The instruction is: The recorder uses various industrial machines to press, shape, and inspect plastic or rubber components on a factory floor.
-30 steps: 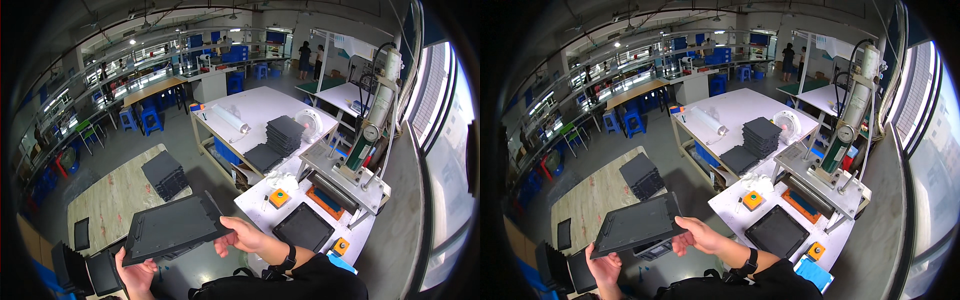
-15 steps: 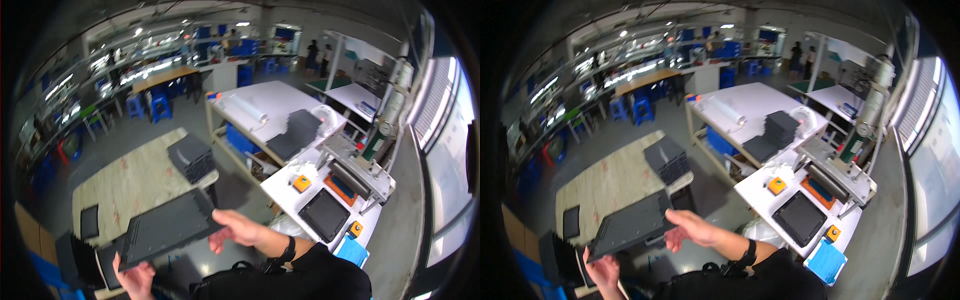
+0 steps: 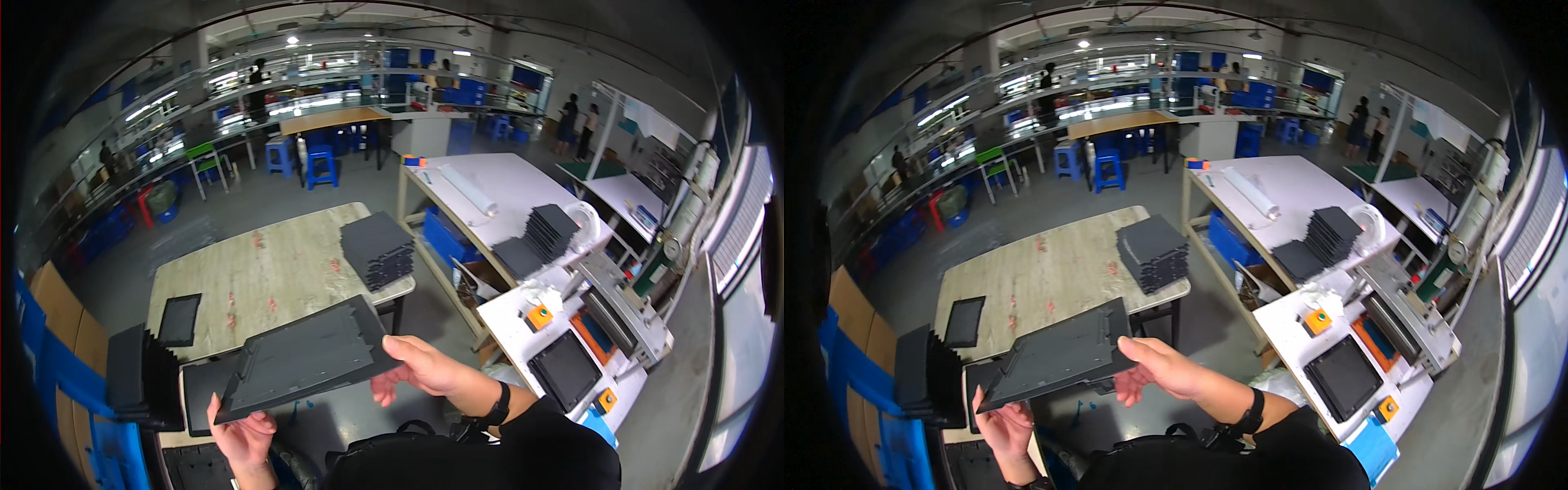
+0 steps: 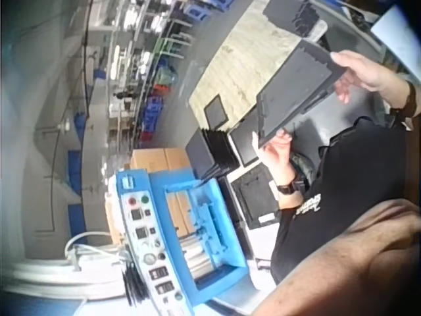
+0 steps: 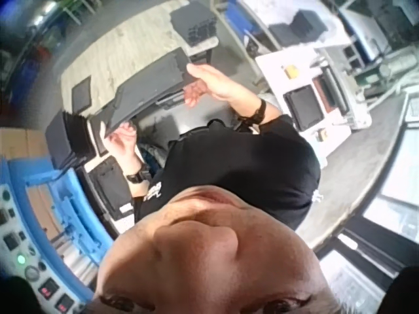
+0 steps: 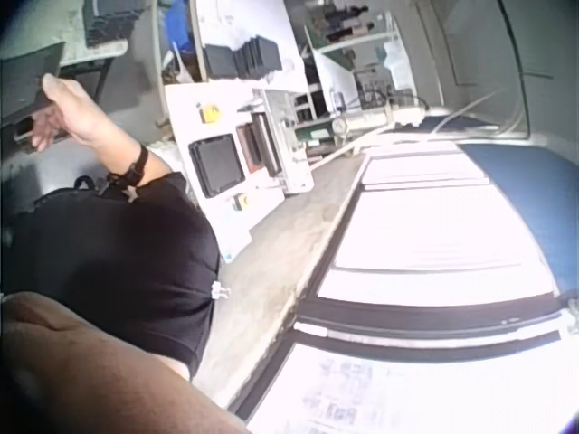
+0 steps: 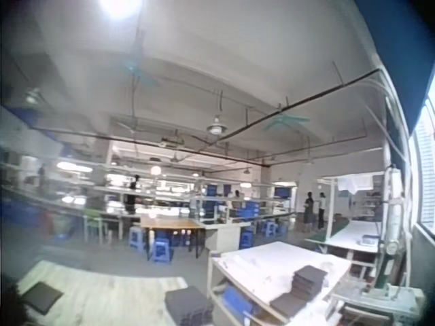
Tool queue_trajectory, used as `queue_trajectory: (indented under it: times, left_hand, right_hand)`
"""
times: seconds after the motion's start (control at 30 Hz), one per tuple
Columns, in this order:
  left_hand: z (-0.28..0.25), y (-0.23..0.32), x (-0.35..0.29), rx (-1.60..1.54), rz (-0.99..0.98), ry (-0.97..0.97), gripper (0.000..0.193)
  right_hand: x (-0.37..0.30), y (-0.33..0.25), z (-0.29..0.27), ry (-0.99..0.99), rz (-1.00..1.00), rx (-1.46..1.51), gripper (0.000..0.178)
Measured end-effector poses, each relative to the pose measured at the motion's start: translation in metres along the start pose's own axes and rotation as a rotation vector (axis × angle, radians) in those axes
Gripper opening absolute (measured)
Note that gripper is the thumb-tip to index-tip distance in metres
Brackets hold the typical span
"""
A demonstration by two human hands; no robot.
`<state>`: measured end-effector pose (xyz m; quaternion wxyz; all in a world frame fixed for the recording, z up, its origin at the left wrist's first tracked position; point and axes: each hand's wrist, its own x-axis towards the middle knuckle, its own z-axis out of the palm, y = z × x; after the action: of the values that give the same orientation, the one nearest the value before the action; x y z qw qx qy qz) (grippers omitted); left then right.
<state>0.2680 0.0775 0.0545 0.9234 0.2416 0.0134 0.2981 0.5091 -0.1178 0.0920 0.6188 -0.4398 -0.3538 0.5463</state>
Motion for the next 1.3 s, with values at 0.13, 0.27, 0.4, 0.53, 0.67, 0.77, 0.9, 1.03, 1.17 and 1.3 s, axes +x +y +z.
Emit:
queue_trajectory:
  times: [0.13, 0.27, 0.4, 0.53, 0.67, 0.77, 0.9, 1.03, 1.17, 1.3]
  left_hand:
    - [0.006, -0.004, -0.015, -0.129, 0.078, 0.180, 0.059]
    - [-0.003, -0.009, -0.021, -0.088, 0.078, 0.184, 0.061]
    - [0.002, -0.008, -0.022, -0.087, 0.034, 0.219, 0.057]
    - [0.005, -0.009, -0.019, -0.030, 0.047, 0.094, 0.061]
    - [0.018, -0.011, -0.021, -0.063, 0.085, 0.129, 0.062]
    - [0.016, -0.012, -0.025, -0.080, 0.091, 0.121, 0.062]
    - [0.018, -0.012, -0.030, -0.102, 0.096, 0.105, 0.062]
    - [0.008, -0.008, -0.034, -0.041, 0.101, 0.068, 0.062]
    - [-0.001, -0.002, -0.032, -0.047, 0.067, 0.117, 0.059]
    - [-0.008, 0.006, -0.032, -0.081, 0.031, 0.128, 0.063]
  right_hand:
    - [-0.001, 0.000, 0.005, -0.030, -0.006, -0.017, 0.056]
    - [0.004, -0.001, 0.001, -0.063, 0.003, 0.021, 0.053]
    - [-0.002, -0.005, 0.003, 0.007, -0.001, 0.013, 0.054]
    - [-0.005, -0.005, 0.000, -0.024, -0.072, 0.020, 0.062]
    - [-0.007, -0.003, 0.004, 0.030, -0.079, -0.013, 0.065]
    - [-0.009, 0.000, 0.001, -0.010, -0.085, 0.053, 0.064]
    - [-0.011, 0.001, 0.003, -0.009, -0.096, 0.052, 0.065]
    - [-0.005, 0.004, 0.002, -0.054, -0.080, 0.064, 0.064]
    - [0.006, 0.007, 0.006, -0.046, -0.059, 0.093, 0.064]
    - [0.023, 0.013, 0.009, -0.005, -0.001, 0.128, 0.062]
